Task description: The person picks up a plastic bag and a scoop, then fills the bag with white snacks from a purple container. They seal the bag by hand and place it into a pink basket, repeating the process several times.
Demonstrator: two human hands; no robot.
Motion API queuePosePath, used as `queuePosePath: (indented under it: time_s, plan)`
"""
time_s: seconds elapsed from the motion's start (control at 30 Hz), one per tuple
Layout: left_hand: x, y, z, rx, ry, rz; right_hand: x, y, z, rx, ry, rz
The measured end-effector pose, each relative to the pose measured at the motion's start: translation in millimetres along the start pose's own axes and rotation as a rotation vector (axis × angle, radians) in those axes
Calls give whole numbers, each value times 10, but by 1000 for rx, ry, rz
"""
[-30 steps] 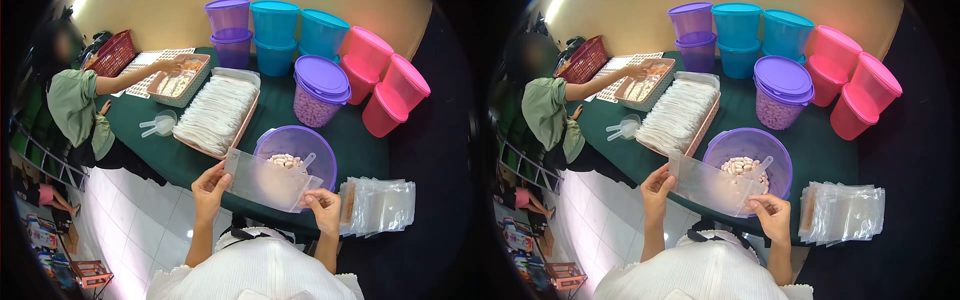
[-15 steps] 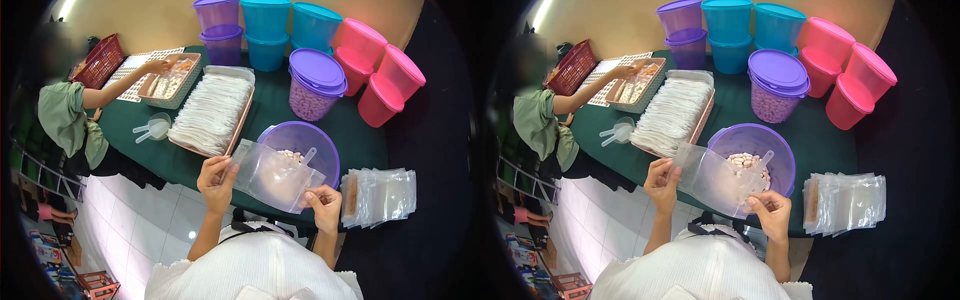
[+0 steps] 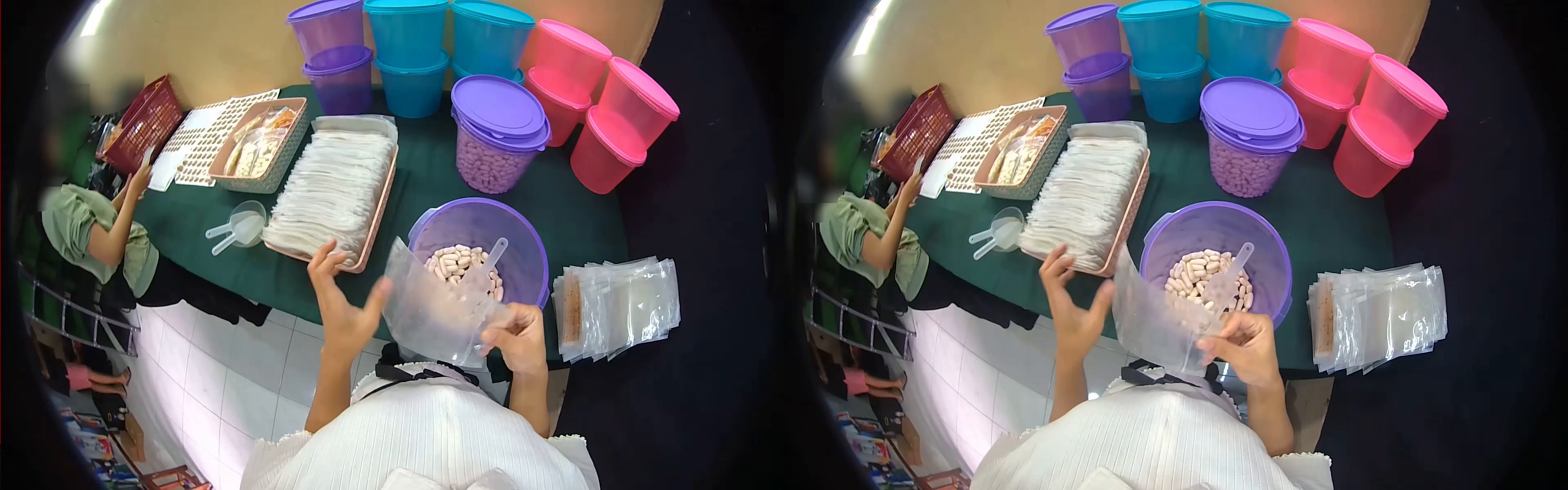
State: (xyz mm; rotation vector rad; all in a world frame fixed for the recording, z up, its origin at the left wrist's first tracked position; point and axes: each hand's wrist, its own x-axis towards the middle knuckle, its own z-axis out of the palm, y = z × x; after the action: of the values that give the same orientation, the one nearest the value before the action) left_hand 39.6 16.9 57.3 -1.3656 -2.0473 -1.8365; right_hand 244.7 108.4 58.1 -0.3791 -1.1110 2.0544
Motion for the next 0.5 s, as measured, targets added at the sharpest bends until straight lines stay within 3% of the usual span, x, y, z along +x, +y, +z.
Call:
queuePosePath:
  time_s: [0.03,0.13,0.23,0.5]
  plan:
    - [21,176,-89,123,-56,142,-8,-1,31,-125,-20,-5]
    - [-100,487,-97,-13,-608,379,-28,58,113,-262,-51,57]
    - [-166,466,85,114,-743,427,0,90,167,-310,-111,128]
    - [-220,339,202,-135,-579,350,45,173,186,-82,-132,283]
